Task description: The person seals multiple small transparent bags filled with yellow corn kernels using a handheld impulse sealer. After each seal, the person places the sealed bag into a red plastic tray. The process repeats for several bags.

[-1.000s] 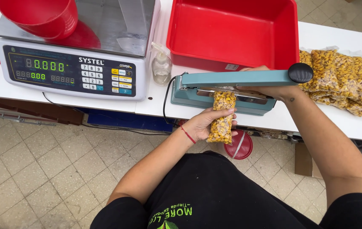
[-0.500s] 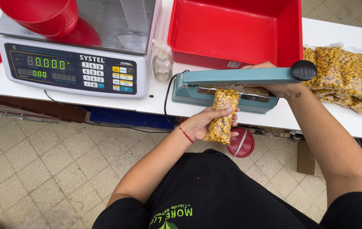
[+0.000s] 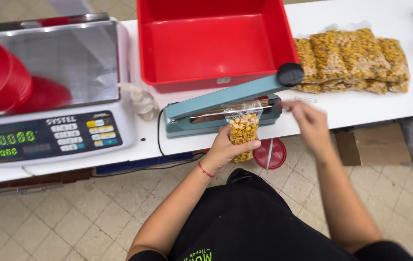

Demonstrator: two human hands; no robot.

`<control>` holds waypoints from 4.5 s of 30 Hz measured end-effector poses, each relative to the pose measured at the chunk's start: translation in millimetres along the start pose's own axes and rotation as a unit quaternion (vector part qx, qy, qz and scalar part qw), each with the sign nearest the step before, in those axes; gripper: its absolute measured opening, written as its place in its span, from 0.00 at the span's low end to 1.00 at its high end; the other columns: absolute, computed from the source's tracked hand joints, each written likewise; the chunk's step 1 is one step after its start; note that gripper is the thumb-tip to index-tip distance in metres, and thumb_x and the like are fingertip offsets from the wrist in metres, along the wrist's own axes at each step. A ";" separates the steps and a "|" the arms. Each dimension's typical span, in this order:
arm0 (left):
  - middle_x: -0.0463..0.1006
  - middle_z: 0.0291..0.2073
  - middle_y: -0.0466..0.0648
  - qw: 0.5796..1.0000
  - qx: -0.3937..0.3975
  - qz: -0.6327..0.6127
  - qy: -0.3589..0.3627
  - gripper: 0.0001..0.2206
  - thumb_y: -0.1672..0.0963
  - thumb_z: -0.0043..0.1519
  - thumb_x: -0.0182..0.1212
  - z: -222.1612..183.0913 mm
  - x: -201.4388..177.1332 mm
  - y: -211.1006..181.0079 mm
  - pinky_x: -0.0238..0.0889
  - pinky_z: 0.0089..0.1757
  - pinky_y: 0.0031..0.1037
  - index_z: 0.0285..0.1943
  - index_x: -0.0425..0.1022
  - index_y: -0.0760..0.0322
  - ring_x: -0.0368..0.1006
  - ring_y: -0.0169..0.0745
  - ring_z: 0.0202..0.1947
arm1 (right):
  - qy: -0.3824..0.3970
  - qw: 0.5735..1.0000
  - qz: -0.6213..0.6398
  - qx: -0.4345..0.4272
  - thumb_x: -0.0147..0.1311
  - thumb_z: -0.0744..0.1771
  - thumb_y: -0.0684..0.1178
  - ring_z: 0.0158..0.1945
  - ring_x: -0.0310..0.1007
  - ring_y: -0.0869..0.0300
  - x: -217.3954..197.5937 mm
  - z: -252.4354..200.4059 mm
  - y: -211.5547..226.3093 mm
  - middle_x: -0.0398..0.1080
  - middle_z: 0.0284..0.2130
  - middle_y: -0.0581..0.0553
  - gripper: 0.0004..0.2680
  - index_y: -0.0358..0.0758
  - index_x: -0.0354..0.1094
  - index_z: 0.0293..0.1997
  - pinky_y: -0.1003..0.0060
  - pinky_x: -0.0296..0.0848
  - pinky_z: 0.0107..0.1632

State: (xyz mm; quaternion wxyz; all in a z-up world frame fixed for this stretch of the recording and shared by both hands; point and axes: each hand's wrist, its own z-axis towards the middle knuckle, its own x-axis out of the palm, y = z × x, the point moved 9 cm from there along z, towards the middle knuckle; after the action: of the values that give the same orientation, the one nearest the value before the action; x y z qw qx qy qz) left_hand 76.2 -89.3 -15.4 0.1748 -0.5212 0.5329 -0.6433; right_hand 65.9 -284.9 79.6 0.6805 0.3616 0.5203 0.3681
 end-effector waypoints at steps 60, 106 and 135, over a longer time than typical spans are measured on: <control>0.84 0.36 0.47 0.841 0.324 0.425 -0.082 0.04 0.60 0.63 0.66 42.0 164.8 -109.8 0.73 0.44 0.34 0.44 0.84 0.60 0.79 0.47 0.37 | 0.162 0.974 -0.131 0.087 0.57 0.67 0.39 0.22 0.73 0.54 -112.4 45.5 -146.4 0.74 0.28 0.35 0.06 0.25 0.76 0.44 0.60 0.73 0.28; 0.76 0.34 0.39 0.495 0.486 0.713 -0.104 0.04 0.59 0.64 0.65 30.5 191.9 -104.4 0.75 0.37 0.24 0.42 0.75 0.55 0.78 0.36 0.36 | 0.264 0.930 -0.115 -0.228 0.62 0.64 0.40 0.55 0.74 0.36 -81.3 27.9 58.7 0.76 0.51 0.31 0.02 0.36 0.80 0.34 0.42 0.76 0.54; 0.73 0.32 0.41 0.464 0.490 0.736 -0.058 0.03 0.59 0.63 0.65 16.9 193.1 -112.8 0.69 0.43 0.29 0.37 0.76 0.58 0.74 0.40 0.47 | 0.213 0.938 -0.019 -0.274 0.61 0.65 0.39 0.51 0.78 0.40 -76.5 12.0 37.9 0.76 0.51 0.34 0.02 0.34 0.78 0.37 0.46 0.76 0.50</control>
State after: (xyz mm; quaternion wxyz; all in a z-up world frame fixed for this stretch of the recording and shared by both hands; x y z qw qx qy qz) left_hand 51.6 -206.7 174.1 0.8409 0.1986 0.3057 -0.3999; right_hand 58.5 -335.6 148.9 0.6335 0.0643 0.5387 0.5516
